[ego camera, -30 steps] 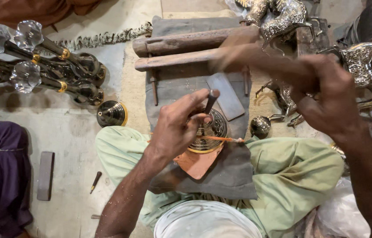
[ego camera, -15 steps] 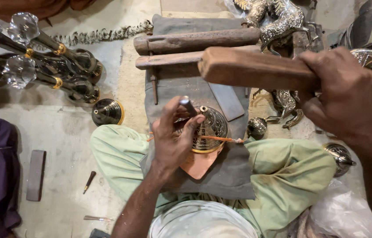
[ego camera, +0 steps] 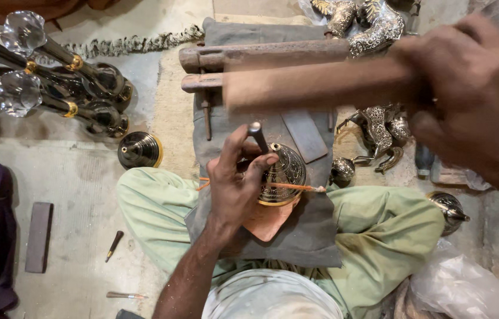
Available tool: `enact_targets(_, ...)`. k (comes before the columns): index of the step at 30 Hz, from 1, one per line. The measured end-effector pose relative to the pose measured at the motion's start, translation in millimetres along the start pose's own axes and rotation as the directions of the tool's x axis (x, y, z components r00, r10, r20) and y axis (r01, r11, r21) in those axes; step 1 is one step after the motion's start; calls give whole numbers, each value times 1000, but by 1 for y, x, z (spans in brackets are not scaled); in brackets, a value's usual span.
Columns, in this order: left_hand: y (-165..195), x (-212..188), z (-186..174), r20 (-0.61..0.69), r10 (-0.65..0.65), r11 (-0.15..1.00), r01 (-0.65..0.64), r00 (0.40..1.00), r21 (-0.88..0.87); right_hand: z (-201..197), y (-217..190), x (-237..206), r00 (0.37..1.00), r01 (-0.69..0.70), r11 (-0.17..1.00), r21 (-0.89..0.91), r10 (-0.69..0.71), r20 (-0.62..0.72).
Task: The person sits on the floor holding a small chisel-like punch against a brass ornamental object and repeatedly strikes the punch with a wooden mallet to shape its surface, repositioning the punch and rotating the object between strikes, then sets the mallet aside and handles a flat stone tool.
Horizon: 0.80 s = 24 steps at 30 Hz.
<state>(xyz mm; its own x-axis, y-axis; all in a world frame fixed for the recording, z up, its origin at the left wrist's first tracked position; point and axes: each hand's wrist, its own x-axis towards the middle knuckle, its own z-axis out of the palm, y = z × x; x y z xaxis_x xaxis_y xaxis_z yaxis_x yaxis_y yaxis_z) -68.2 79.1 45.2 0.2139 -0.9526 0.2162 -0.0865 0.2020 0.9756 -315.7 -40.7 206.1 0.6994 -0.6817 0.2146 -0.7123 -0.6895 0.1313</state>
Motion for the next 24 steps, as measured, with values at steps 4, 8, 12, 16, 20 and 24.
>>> enact_targets(4, 2, 4, 0, 43, 11, 999, -13, 999, 42, 10, 6, -7, 1000, 6, 997, -76, -7, -12)
enact_targets(8, 2, 8, -2, 101, -15, 998, 9, 995, 57, 23, 9, -21, 993, -117, 993, -21, 117, -6)
enact_targets(12, 2, 12, -5, 165, 47, 998, -54, 985, 37, 38, 13, -40, 998, -29, 967, -254, 13, -65)
enact_targets(16, 3, 16, -6, 212, 159, 981, -178, 964, 72, 60, 26, -48, 987, -112, 990, -89, 100, -130)
enact_targets(20, 7, 17, -7, 267, 156, 979, -184, 951, 83, 68, 33, -51, 964, -130, 982, 139, 158, -212)
enact_targets(24, 11, 17, -7, 278, 158, 981, -183, 947, 64, 63, 33, -49, 918, -299, 728, 618, 396, -22)
